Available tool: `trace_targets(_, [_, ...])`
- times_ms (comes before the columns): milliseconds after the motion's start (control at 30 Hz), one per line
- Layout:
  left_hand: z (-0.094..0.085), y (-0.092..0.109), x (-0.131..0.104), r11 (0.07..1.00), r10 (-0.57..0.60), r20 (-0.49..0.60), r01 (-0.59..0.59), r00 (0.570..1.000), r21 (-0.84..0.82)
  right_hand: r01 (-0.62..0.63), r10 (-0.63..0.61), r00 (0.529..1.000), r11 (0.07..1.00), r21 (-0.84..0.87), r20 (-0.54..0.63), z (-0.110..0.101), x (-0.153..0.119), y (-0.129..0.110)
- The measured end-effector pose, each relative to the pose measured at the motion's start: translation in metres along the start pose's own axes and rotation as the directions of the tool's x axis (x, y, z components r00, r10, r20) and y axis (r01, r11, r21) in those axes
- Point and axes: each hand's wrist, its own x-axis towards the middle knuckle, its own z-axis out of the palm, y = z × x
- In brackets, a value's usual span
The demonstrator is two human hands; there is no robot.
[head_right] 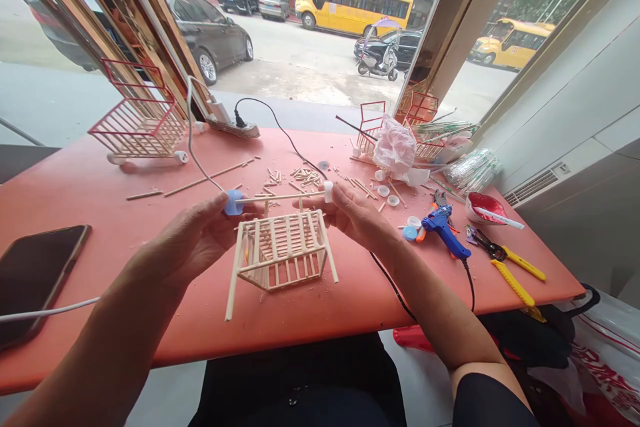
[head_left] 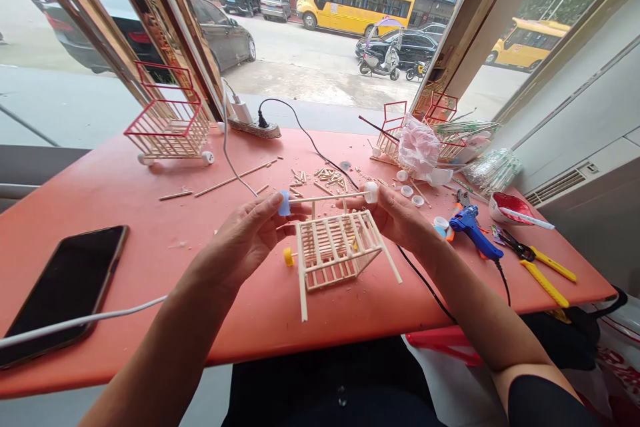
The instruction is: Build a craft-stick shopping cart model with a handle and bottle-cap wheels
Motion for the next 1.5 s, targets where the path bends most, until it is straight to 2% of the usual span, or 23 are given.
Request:
trace_targets(200, [0.0005,0.0003,-0.0002,1.0,0.014,-0.011,-0.014,1.0,0.016,-0.007,0.007,1.0,1.0,-0.001,-0.003,0.0021,0.0001,-0.0022])
trace_targets(467, [0.002,0.0016,-0.0007,1.0,0.001,-0.035,0.0,0.999,0.023,0.001,0.0,1.0,0.992,0.13,-0.012,0.0044,0.0003,-0.0022])
trace_targets(1500, [0.0018,0.0023,0.0003,0.998,0.005,-0.063,-0.001,0.998,0.064,0.035,-0.033,0.999,0.99,0.137,-0.022,0.0039,0.0023,0.0013])
